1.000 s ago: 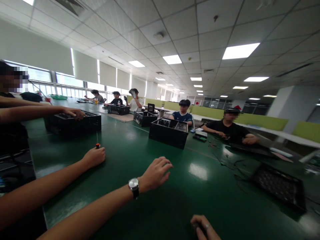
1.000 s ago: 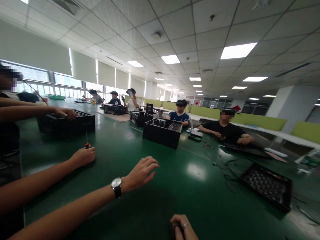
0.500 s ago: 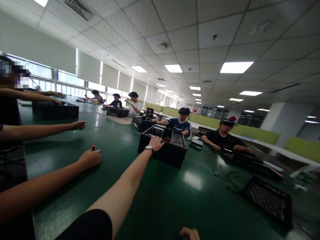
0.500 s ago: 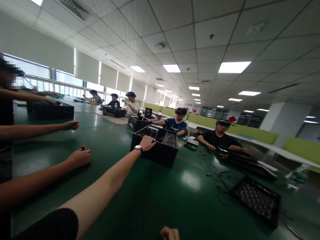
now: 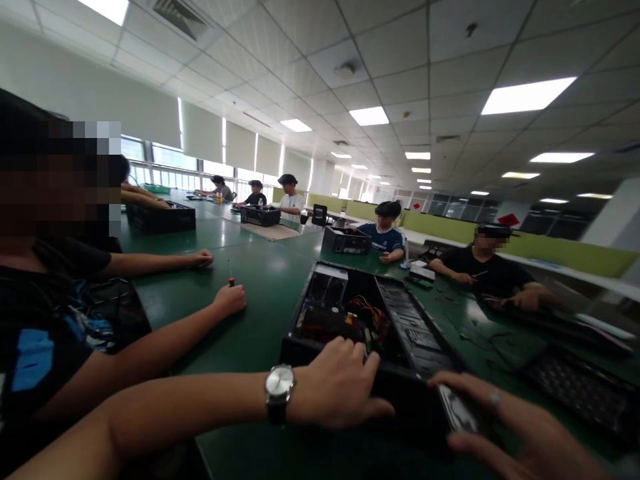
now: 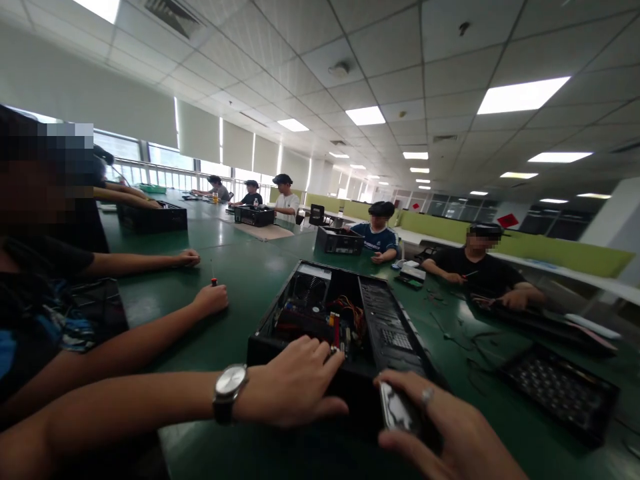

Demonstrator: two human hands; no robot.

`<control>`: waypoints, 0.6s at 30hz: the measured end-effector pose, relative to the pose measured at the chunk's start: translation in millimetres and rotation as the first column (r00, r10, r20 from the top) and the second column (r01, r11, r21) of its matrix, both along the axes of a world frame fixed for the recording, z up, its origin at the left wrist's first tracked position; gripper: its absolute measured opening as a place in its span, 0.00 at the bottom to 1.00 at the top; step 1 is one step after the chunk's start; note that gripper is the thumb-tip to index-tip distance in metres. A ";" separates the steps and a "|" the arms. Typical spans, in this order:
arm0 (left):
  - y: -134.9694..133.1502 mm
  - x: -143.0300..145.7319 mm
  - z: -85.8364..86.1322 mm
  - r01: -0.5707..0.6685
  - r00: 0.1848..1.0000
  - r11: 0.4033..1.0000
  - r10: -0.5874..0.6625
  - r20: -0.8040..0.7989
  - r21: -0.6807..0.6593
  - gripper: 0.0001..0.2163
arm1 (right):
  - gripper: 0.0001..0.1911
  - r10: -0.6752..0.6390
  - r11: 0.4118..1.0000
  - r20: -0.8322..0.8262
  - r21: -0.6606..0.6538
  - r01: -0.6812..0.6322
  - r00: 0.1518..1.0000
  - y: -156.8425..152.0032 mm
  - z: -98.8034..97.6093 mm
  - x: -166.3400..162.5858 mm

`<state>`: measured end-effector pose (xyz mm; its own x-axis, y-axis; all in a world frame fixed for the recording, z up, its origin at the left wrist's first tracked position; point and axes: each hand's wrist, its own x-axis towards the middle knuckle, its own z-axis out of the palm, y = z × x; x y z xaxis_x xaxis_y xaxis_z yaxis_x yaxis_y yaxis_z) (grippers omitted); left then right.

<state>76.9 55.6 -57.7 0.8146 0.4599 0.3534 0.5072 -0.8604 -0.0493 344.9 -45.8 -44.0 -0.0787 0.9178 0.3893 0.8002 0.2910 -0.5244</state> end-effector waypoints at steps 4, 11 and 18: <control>-58.9 -46.7 50.4 0.294 0.934 0.906 -0.341 -0.111 -0.304 0.22 | 0.18 0.170 0.984 0.487 -0.043 -0.171 0.857 45.0 55.0 -51.7; 35.7 -25.7 39.1 0.032 0.925 0.971 -0.118 -0.362 -0.236 0.27 | 0.20 0.249 0.960 0.855 -0.280 0.000 0.455 99.6 13.9 -95.5; 50.4 3.1 -9.5 -0.153 0.804 0.948 -0.046 -0.593 -0.280 0.40 | 0.25 0.323 0.930 0.811 -0.368 -0.003 0.488 110.2 1.2 -105.1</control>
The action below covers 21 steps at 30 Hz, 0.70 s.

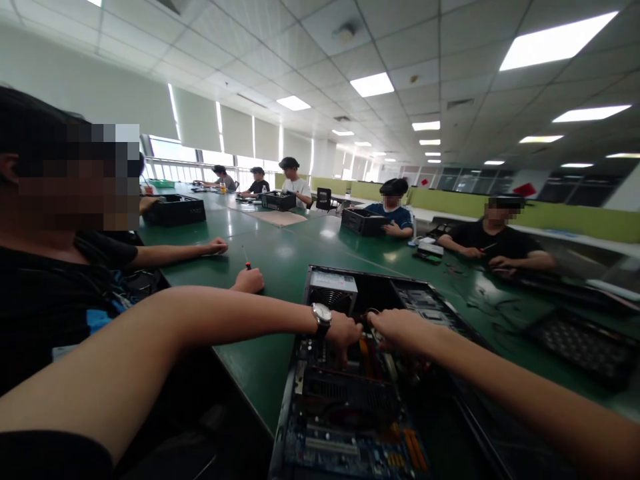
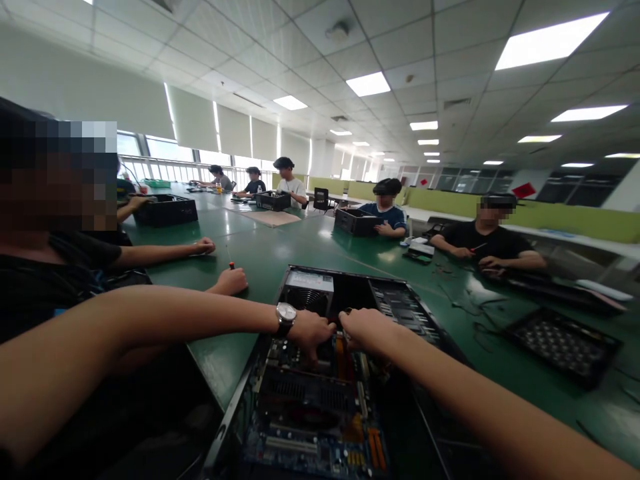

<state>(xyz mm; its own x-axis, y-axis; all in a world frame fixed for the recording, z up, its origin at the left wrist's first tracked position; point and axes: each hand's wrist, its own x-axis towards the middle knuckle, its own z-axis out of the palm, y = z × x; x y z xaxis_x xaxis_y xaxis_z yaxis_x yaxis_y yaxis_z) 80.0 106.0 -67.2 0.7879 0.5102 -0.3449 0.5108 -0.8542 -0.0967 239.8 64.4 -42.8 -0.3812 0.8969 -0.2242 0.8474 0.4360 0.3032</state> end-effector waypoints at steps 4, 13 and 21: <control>-2.4 -11.3 12.0 0.048 0.997 0.997 -0.051 0.061 0.062 0.35 | 0.23 -0.036 0.996 -0.079 -0.086 0.029 0.996 10.7 -14.8 -8.0; 1.4 -57.7 45.7 0.002 0.998 0.980 -0.015 0.068 0.197 0.29 | 0.18 -0.076 0.985 -0.189 -0.169 0.044 0.979 21.7 -65.3 -43.5; 2.9 -28.7 26.6 0.002 0.994 0.985 -0.021 0.110 0.171 0.30 | 0.17 0.061 0.998 -0.119 0.009 -0.060 0.991 -9.1 1.3 -20.2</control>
<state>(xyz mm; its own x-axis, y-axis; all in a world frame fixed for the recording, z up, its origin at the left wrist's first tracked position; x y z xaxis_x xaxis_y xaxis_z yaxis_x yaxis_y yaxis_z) 51.3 108.9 -40.7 0.8226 0.5444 -0.1642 0.5165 -0.8362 -0.1847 219.5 55.3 -41.5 -0.4588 0.8723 -0.1692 0.8496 0.4864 0.2038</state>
